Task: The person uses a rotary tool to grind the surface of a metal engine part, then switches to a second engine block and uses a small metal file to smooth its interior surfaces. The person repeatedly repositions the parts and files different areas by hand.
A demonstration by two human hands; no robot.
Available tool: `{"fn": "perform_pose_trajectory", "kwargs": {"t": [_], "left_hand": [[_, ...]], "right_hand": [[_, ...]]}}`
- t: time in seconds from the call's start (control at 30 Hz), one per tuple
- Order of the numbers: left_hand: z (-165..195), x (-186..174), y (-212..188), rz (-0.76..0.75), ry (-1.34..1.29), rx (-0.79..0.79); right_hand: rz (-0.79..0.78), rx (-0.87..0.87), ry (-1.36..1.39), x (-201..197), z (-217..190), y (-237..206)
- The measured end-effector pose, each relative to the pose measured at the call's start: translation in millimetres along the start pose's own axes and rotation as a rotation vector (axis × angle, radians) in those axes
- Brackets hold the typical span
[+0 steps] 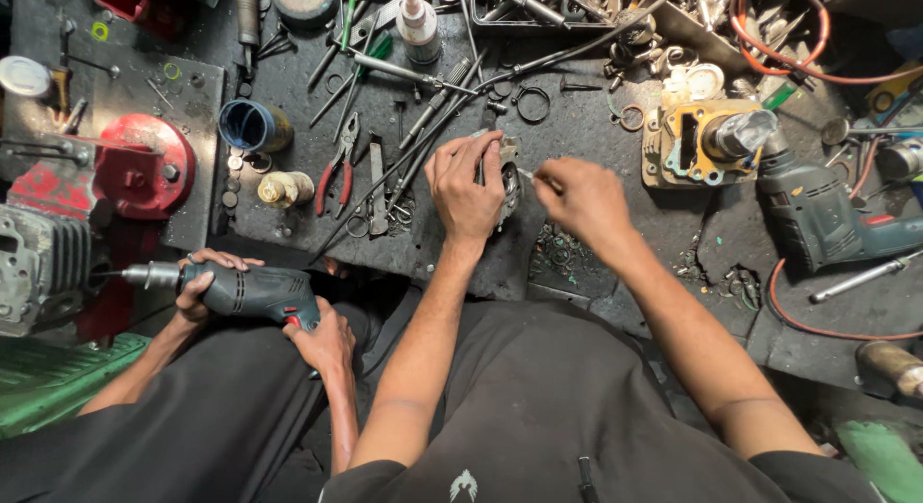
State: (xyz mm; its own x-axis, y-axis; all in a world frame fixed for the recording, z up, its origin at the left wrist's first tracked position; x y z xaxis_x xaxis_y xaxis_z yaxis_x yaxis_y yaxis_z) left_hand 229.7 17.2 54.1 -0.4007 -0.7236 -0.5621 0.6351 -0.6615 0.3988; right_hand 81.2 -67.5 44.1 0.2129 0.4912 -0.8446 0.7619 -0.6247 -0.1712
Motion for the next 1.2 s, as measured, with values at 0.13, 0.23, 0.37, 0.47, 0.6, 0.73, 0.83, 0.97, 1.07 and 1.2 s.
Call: {"fn": "perform_pose_trajectory", "kwargs": {"t": [0.13, 0.23, 0.37, 0.47, 0.6, 0.73, 0.83, 0.97, 1.07, 1.2], "left_hand": [[0, -2, 3, -0.018, -0.012, 0.085], [-2, -6, 8, -0.080, -0.097, 0.064], [6, -11, 11, -0.268, -0.048, 0.198], [15, -12, 5, -0.465, -0.012, 0.330], [36, 4, -16, -0.741, 0.077, 0.531], [67, 31, -49, -0.879, 0.310, 0.734], [74, 43, -45, -0.896, 0.245, 0.718], [48, 48, 1, -0.740, -0.515, 0.088], [7, 39, 26, -0.543, -0.824, -0.344], [-14, 2, 25, -0.473, -0.362, -0.041]], "right_hand": [[-0.045, -0.266, 0.383, 12, 4, -9], [-0.025, 0.124, 0.660, 22, 36, -19], [0.221, 0.216, 0.929, 29, 54, -43], [0.371, 0.287, 1.226, 36, 71, -70], [0.596, 0.310, 1.313, 24, 100, -101], [0.720, 0.335, 1.323, 7, 118, -122], [0.778, 0.415, 1.352, 1, 123, -132], [0.763, 0.396, 1.348, 0, 119, -134], [0.746, 0.373, 1.349, 4, 118, -129], [0.697, 0.406, 1.307, 17, 115, -115]]}}
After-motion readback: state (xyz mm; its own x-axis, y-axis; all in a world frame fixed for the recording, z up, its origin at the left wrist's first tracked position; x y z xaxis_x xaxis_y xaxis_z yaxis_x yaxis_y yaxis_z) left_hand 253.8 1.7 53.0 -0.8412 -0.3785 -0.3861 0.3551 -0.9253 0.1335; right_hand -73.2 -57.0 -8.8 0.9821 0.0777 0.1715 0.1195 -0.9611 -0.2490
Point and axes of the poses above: each hand's wrist, its own y-axis towards the middle knuckle, its own x-axis out of the palm, z = x × y, the point moved 5 cm from there along y, towards the middle knuckle, and after that the axes turned 1 degree about -x, right-handed, at the moved point
